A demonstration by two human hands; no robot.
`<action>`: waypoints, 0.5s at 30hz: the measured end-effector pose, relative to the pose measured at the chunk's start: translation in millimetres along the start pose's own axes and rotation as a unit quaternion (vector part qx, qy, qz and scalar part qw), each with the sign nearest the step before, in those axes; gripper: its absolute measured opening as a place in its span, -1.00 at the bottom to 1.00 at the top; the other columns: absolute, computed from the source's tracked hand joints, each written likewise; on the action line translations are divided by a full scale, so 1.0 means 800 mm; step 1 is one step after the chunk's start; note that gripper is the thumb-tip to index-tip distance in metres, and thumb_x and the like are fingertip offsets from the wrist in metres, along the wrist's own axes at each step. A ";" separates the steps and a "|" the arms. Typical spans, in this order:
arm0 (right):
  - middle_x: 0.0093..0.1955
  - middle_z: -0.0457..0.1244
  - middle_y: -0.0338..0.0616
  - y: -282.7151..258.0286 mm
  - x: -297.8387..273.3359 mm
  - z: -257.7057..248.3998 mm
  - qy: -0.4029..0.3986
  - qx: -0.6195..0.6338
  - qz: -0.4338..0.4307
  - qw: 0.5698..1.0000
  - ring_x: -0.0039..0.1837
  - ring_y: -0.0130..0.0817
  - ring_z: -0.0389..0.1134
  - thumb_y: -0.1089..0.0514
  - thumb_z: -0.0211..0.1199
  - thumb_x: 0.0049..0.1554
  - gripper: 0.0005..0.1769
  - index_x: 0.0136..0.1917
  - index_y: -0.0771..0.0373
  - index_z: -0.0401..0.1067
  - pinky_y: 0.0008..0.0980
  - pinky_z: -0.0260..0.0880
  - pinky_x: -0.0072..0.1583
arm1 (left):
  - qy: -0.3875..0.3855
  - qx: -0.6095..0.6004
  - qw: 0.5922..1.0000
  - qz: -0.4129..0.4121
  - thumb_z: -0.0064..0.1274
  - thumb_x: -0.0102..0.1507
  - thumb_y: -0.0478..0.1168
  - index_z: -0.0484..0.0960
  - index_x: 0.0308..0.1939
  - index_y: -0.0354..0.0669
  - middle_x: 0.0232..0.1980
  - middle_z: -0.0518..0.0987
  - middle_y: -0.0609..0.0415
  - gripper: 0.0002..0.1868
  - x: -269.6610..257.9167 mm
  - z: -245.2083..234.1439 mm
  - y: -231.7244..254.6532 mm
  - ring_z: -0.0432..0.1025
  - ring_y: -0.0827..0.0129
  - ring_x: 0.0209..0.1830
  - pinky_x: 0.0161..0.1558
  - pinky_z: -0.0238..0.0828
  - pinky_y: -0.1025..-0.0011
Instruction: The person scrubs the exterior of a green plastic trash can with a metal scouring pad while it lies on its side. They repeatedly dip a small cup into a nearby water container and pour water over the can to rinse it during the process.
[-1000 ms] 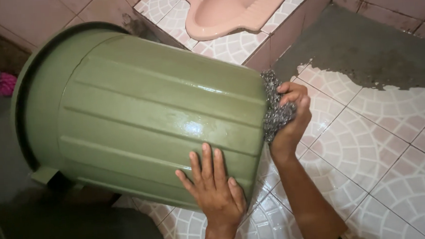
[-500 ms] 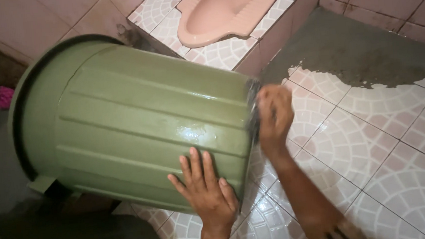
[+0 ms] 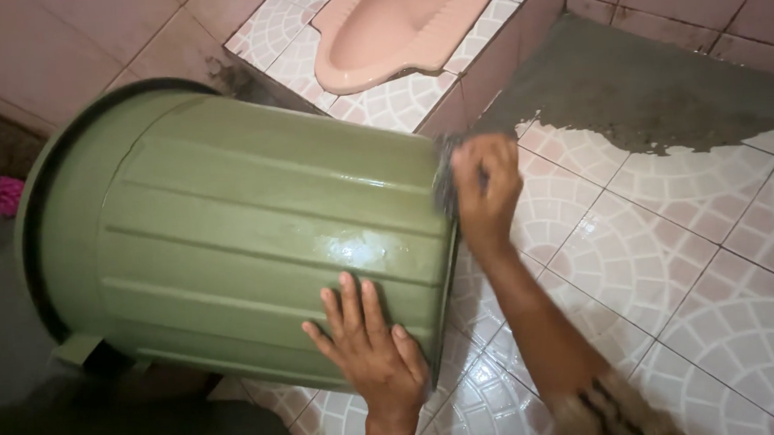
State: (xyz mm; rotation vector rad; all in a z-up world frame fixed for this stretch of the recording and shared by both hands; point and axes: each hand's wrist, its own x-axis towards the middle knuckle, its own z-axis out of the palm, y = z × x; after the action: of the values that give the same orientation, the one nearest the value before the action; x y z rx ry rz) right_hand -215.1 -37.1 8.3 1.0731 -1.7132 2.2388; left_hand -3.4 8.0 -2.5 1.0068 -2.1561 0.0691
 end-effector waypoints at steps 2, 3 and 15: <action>-0.06 0.26 -0.03 -0.040 -0.037 -0.017 -0.038 -0.016 -0.039 0.998 0.07 -0.11 0.25 0.28 0.16 0.23 -0.85 -0.18 0.37 0.34 -0.21 0.26 0.15 | 0.005 0.010 1.000 -0.003 -0.27 0.36 -0.16 0.28 0.49 -0.28 0.60 0.21 -0.16 -0.39 -0.002 0.000 0.000 -0.07 -0.12 0.68 0.59 -0.53 -0.28; -0.10 0.25 -0.05 -0.055 -0.060 -0.024 -0.064 -0.016 -0.096 0.993 0.03 -0.13 0.25 0.25 0.17 0.11 -0.85 -0.28 0.29 0.30 -0.15 0.21 0.16 | 0.008 0.009 1.000 -0.008 -0.27 0.36 -0.16 0.28 0.49 -0.29 0.60 0.21 -0.16 -0.39 -0.003 0.000 -0.002 -0.07 -0.12 0.68 0.59 -0.52 -0.28; -0.07 0.29 0.02 0.044 0.031 0.015 -0.008 -0.063 -0.012 0.998 0.05 -0.08 0.26 0.30 0.23 0.29 -0.79 -0.20 0.39 0.37 -0.16 0.25 0.13 | 0.014 -0.013 1.000 -0.007 -0.25 0.35 -0.21 0.28 0.48 -0.33 0.58 0.24 -0.17 -0.40 -0.005 0.001 -0.004 -0.04 -0.13 0.68 0.60 -0.49 -0.26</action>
State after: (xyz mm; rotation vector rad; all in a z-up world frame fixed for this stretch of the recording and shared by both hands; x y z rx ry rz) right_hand -245.5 -67.5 -3.2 1.0798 -1.8093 2.0820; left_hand -0.4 8.3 -6.8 1.0006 -2.1194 0.0473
